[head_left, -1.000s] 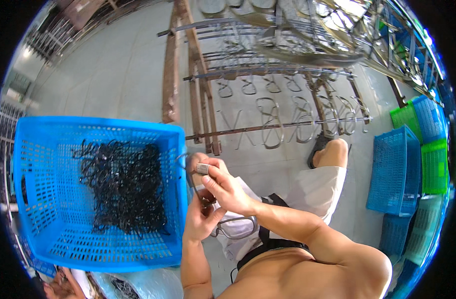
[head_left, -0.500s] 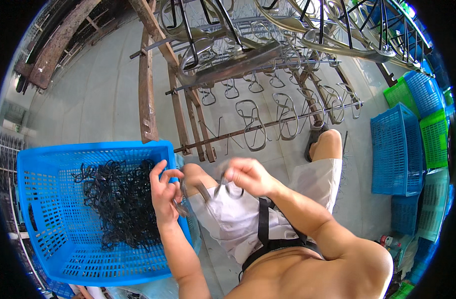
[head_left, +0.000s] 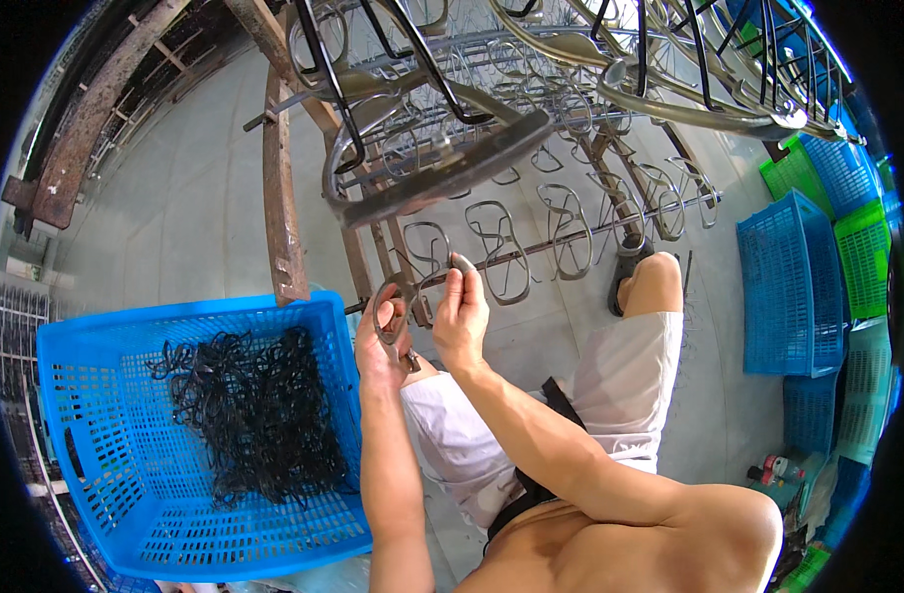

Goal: The person repeatedly picks small black metal hooks from a blue basket and attaches them one by one to a long metal rod with pre-bent loops. The rod is held in a wooden jig while the person works. The task continues with the same repetitive motion of picking and attaching hooks.

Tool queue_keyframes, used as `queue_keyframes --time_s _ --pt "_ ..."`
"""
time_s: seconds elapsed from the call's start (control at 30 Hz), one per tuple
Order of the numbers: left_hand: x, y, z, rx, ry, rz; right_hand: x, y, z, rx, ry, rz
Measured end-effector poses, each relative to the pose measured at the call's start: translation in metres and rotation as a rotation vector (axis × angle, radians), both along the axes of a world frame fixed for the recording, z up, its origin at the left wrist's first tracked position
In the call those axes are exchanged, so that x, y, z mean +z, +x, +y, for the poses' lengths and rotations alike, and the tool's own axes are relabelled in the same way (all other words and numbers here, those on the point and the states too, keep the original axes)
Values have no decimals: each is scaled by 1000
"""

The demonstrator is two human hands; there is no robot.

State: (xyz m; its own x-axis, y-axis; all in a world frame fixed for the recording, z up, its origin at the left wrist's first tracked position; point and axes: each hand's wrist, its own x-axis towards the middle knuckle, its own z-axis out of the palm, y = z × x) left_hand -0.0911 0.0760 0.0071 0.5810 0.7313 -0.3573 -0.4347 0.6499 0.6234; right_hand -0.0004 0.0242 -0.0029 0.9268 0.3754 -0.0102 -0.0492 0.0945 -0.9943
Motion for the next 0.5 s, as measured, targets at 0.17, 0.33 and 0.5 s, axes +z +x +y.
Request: queue_keyframes --time_s 0.17,0.33,0.5 --pt "-11 10 3 21 -18 63 -2 -3 2 56 26 25" --pt "-17 3 7 0 -43 31 16 -7 -4 176 82 147" --pt "-25 -7 12 -72 144 54 4 -15 -2 151 37 -116"
